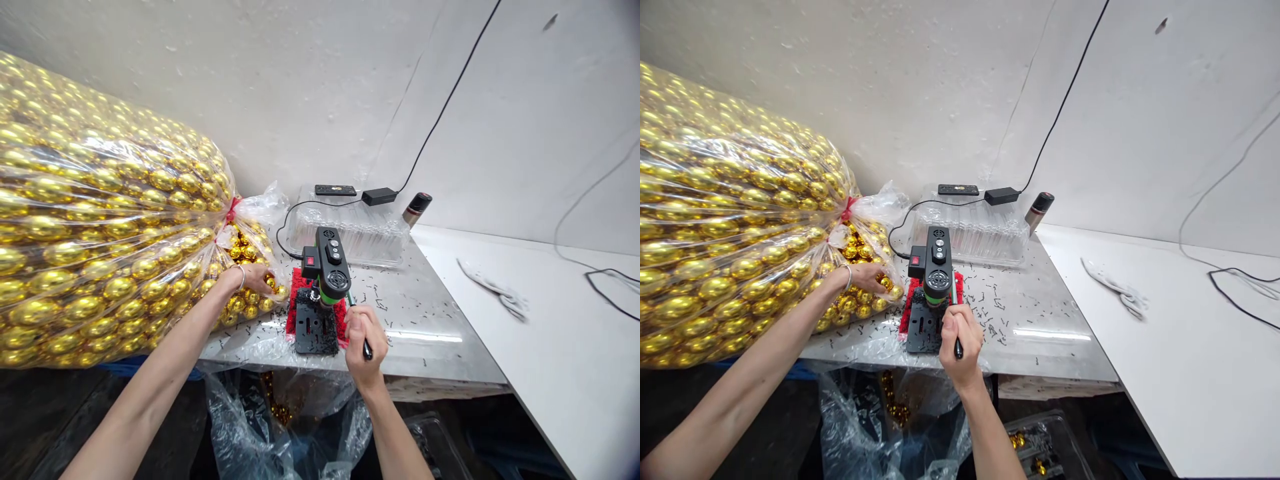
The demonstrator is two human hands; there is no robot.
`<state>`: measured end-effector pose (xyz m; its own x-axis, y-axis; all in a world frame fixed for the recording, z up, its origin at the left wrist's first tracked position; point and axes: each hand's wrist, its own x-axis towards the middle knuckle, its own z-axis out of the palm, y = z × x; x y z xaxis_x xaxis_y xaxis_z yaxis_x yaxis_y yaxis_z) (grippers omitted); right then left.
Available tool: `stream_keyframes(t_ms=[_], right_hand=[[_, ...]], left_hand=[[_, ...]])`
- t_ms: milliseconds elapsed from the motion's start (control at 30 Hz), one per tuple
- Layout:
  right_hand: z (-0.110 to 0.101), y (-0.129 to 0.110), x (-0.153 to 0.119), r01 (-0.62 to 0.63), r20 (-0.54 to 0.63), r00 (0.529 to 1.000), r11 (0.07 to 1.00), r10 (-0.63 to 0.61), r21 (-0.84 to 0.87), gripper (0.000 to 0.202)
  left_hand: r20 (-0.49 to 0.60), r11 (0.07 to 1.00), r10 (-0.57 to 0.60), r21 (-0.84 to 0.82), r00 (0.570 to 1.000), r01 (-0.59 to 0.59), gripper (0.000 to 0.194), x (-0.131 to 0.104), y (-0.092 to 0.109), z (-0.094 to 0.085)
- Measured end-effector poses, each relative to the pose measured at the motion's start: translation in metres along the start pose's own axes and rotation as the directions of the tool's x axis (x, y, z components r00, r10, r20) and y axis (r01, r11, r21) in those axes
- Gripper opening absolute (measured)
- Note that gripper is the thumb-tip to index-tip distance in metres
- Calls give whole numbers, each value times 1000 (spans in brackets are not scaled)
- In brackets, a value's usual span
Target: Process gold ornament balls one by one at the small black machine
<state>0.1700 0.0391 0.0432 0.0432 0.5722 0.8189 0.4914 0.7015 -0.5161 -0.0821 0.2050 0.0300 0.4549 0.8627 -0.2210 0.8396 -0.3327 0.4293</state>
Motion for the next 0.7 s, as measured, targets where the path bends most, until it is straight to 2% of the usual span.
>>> stream_keyframes(t_ms=[200,300,367,433,533,633,700], right_hand=[[0,1,0,20,0,1000,1000,-20,-2,29],[0,1,0,28,-4,1000,1000,-28,8,29],[0,1,0,28,-7,1000,1000,-28,9,29],[0,1,1,29,-5,1000,1000,-29,2,27],[-1,0,2,41,4,999,999,-41,-13,26],[-2,-1,4,51,3,999,999,-51,-15,27],[-2,-2,5,52,2,999,999,-52,-5,27]], left_hand=[[-98,1000,0,-20,995,-2,39,-3,-1,7],[-170,981,-28,-193,985,-6,41,-8,0,5],[-215,924,-87,-383,973,-3,40,-12,2,3],[-242,789,-164,-614,956,-20,37,-19,6,1],[-231,416,-262,-903,937,-106,28,-37,15,0],[-177,66,-372,-984,911,-164,16,-62,29,3],[-113,-82,-416,-984,902,-161,12,-79,41,11]])
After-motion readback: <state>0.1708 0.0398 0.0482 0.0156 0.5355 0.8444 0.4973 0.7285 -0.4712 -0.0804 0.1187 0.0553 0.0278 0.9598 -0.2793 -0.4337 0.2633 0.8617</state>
